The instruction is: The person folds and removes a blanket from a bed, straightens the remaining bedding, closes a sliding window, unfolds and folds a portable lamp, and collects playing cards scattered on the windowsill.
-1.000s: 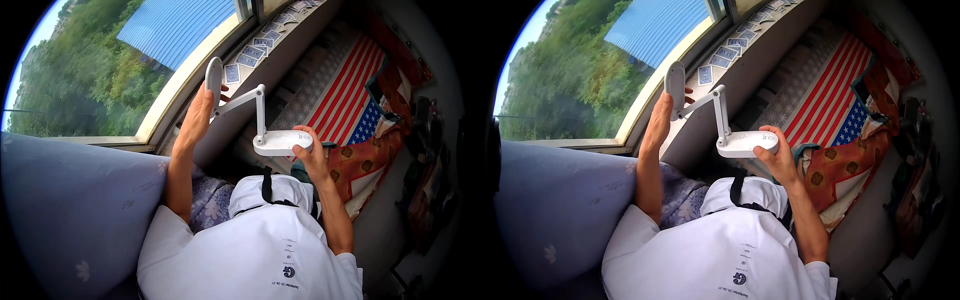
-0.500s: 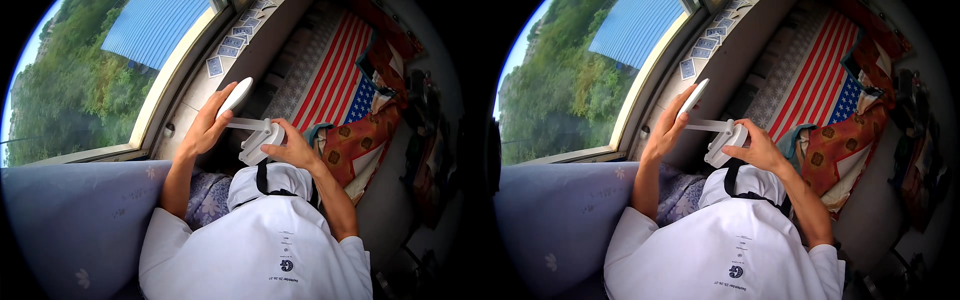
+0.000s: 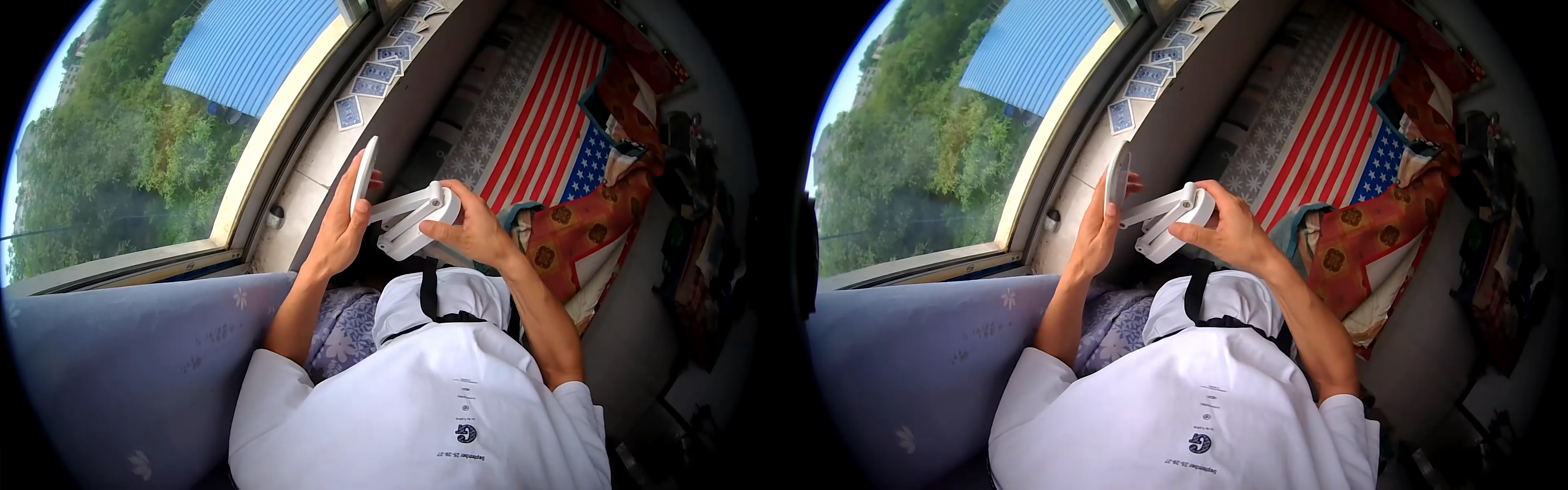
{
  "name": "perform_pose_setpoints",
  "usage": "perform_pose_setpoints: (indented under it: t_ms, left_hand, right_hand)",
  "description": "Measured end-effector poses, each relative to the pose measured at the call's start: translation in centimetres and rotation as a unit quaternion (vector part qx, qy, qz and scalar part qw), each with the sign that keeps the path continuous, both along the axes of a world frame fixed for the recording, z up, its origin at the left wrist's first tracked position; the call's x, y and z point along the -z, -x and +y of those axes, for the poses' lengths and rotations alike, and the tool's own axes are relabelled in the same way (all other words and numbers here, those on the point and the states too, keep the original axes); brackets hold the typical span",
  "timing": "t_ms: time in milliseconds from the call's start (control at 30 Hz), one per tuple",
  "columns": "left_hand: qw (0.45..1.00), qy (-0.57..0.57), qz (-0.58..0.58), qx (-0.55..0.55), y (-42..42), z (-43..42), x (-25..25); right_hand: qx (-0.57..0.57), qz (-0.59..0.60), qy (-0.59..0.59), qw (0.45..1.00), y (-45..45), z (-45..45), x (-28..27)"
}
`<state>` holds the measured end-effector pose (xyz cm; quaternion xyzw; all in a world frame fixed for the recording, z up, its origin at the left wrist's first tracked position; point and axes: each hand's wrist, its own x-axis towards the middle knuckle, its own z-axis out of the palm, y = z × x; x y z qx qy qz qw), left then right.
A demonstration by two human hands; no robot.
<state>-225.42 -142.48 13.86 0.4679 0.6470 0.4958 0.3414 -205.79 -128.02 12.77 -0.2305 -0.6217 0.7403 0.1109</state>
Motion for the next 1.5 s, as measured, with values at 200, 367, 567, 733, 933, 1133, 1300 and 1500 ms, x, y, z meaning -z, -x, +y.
perform_pose_setpoints:
  t_ms: [200, 367, 567, 733, 933, 1133, 1300, 1500]
  left_hand:
    - [0.995, 0.007, 0.061, 0.077, -1.8, -0.4, 0.6]
    - [0.990, 0.012, 0.114, 0.076, 0.1, -0.8, -1.0]
    - [0.963, 0.074, 0.258, 0.025, -0.1, -0.3, -2.7]
    - [0.912, 0.114, 0.386, -0.081, 2.0, 0.0, 0.5]
    - [0.796, 0.247, 0.511, -0.209, 7.5, 0.6, 4.4]
    - [0.778, 0.294, 0.500, -0.242, 9.4, 0.9, 7.8]
    - [0.783, 0.317, 0.486, -0.225, 9.1, 0.9, 7.0]
    - [0.858, 0.064, 0.469, -0.197, 6.1, 4.7, 5.8]
  right_hand:
    - [-0.024, 0.017, -0.155, 0.987, 2.0, -0.1, 0.1]
    - [-0.046, 0.071, -0.150, 0.985, 2.9, -0.2, 0.8]
    - [-0.072, 0.109, -0.017, 0.991, 3.5, -0.5, 2.0]
    - [0.011, 0.043, -0.054, 0.998, 3.5, -0.8, 3.5]
    - [0.011, 0.005, -0.013, 1.000, 0.1, 0.4, 5.5]
    - [0.040, -0.002, 0.018, 0.999, -1.9, 0.9, 5.5]
    - [0.058, 0.001, 0.034, 0.998, -2.3, 1.3, 5.9]
    - [0.048, -0.009, 0.029, 0.998, -1.8, 1.2, 6.3]
